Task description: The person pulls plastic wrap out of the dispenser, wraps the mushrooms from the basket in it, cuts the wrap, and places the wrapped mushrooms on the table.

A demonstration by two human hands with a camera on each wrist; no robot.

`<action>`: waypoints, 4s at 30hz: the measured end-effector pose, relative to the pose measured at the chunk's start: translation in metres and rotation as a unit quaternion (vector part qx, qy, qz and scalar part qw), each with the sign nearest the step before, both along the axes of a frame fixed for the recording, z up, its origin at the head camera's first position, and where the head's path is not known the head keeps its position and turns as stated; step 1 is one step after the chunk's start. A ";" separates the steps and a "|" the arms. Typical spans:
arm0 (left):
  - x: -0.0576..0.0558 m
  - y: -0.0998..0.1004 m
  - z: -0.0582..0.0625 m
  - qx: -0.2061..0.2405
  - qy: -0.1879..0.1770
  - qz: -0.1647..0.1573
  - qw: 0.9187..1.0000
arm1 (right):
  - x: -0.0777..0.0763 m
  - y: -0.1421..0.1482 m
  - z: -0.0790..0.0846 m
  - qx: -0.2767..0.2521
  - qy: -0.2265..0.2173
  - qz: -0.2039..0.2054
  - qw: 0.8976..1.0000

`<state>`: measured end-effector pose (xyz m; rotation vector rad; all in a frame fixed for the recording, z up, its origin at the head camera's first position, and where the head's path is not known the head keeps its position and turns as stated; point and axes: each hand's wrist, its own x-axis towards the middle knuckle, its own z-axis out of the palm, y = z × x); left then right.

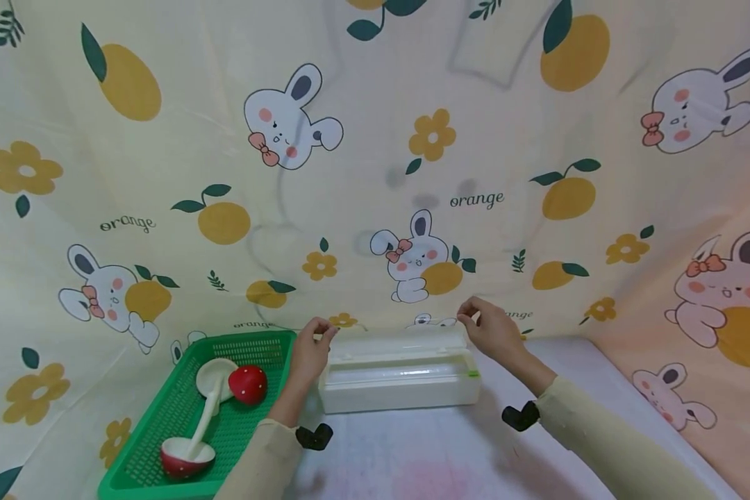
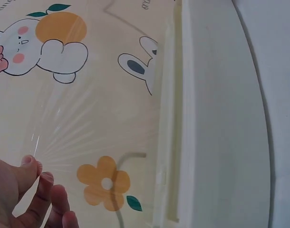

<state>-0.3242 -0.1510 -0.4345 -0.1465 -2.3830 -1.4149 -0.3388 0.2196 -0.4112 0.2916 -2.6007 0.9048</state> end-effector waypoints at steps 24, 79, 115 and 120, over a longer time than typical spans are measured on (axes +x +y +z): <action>0.001 0.002 0.037 0.027 0.012 -0.004 1.000 | 0.000 0.004 0.032 -0.013 0.052 0.013 0.998; 0.008 0.016 0.108 0.130 0.106 -0.029 0.985 | 0.010 0.007 0.107 -0.053 0.169 0.027 0.984; 0.077 -0.005 0.091 0.074 0.121 -0.028 0.989 | 0.088 0.013 0.094 -0.054 0.234 0.106 0.965; 0.098 -0.005 0.080 0.094 0.107 -0.049 0.989 | 0.111 0.016 0.081 -0.054 0.245 0.110 0.962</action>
